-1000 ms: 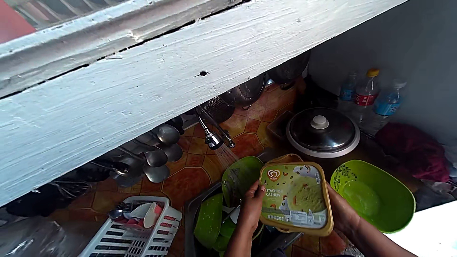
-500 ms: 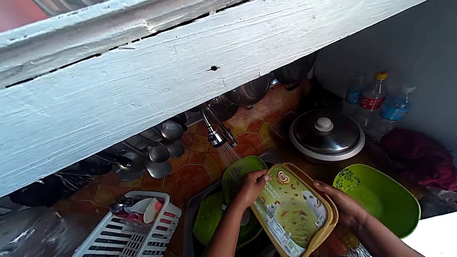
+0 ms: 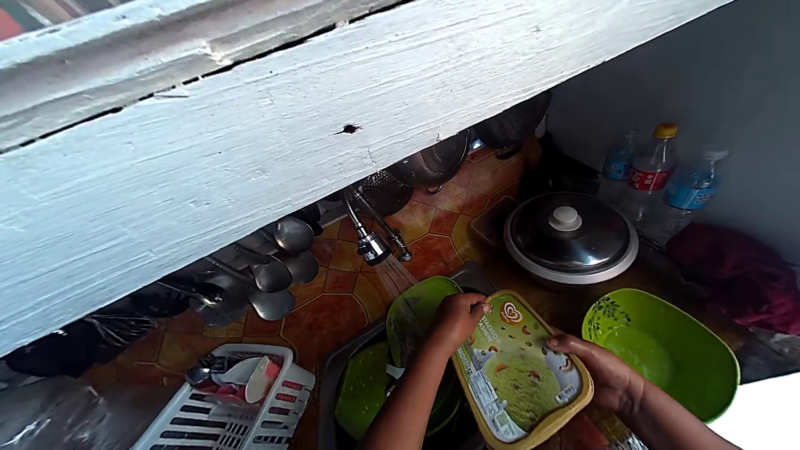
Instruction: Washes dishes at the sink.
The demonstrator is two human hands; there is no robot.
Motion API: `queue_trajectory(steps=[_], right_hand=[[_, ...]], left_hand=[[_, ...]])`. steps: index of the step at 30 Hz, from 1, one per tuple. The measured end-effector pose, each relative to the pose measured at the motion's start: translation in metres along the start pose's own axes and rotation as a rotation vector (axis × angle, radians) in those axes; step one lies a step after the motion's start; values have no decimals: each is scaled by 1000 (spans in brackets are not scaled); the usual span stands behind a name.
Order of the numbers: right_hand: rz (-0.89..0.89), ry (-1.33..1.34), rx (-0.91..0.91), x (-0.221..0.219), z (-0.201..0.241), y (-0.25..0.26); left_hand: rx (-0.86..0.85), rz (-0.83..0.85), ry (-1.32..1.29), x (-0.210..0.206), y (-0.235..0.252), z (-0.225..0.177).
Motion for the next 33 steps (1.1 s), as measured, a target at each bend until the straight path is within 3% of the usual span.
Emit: queue_trajectory(steps=[4,8,10,12,16,19,24,30,33], right_hand=[[-33,-28,109,2,13,-10],[-127,-91,324,7,37,-51],[-176,-82,492,20,48,-76],[-257,-106,652,36,59,-104],[-442,-195,816,56,81,-162],[-715,-206,873,18,87,-194],[-603,-222,981,76,78,-228],[-812,-75,981,47,70,-237],[-656,-65,963,66,65,-235]], left_hand=[[-58,-82,-103,1,5,-14],[-138,-241,-551,-7,8,-18],[-49,-268,-765,-23,10,-22],[81,-130,-893,-47,7,-35],[124,282,-797,-105,-2,-73],[123,425,-802,-144,3,-97],[138,378,-924,-177,20,-105],[183,261,-812,-146,9,-85],[204,164,-748,-120,-1,-63]])
Point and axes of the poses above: each hand's wrist, its own y-axis towards the middle knuckle, its own x-axis out of the back of the hand, z = x × y, the point moved 1 cm from there along y, towards the middle knuckle, and after that the axes turned 6 degrees about y, right-handed, at the moved point
